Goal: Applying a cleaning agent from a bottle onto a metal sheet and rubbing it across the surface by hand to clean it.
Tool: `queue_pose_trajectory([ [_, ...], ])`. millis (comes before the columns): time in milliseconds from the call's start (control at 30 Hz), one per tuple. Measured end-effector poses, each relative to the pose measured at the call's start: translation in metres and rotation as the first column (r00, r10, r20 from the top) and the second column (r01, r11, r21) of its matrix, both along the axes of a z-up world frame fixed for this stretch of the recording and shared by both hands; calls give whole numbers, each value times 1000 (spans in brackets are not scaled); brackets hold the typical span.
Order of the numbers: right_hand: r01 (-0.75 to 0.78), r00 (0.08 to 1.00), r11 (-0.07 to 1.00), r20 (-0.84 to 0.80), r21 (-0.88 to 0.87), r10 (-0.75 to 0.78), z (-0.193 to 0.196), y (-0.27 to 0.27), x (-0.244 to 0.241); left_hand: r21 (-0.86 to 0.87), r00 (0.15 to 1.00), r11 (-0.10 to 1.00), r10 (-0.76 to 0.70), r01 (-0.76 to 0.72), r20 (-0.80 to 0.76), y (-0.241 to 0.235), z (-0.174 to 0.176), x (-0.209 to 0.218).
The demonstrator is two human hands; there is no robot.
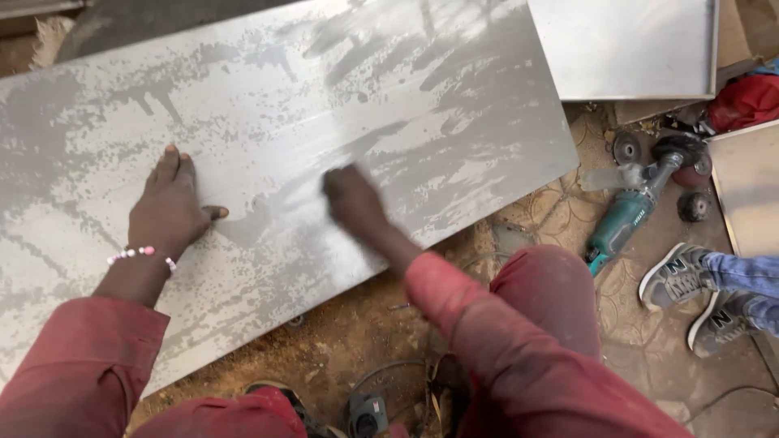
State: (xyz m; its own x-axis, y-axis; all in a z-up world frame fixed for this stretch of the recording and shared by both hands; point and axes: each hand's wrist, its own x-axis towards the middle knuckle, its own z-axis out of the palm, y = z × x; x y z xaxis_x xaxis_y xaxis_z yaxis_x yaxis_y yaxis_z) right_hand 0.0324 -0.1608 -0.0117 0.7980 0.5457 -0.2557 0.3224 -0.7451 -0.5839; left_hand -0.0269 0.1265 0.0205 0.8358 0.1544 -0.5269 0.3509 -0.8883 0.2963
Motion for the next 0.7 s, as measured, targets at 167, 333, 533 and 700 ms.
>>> queue_pose_trajectory([
  [167,829,545,557,154,53,-824,-11,-189,45,119,994,990,-81,72,73,0,-2,1],
  [333,430,901,897,-104,102,-420,31,-46,-138,133,999,990,-50,51,-6,-6,1,8],
  [533,721,693,692,28,-21,-721,13,-184,-65,132,992,991,14,3,-128,-21,22,7],
  [700,558,830,830,-26,12,-558,22,-130,-106,170,994,985,59,-42,-97,-21,25,12],
])
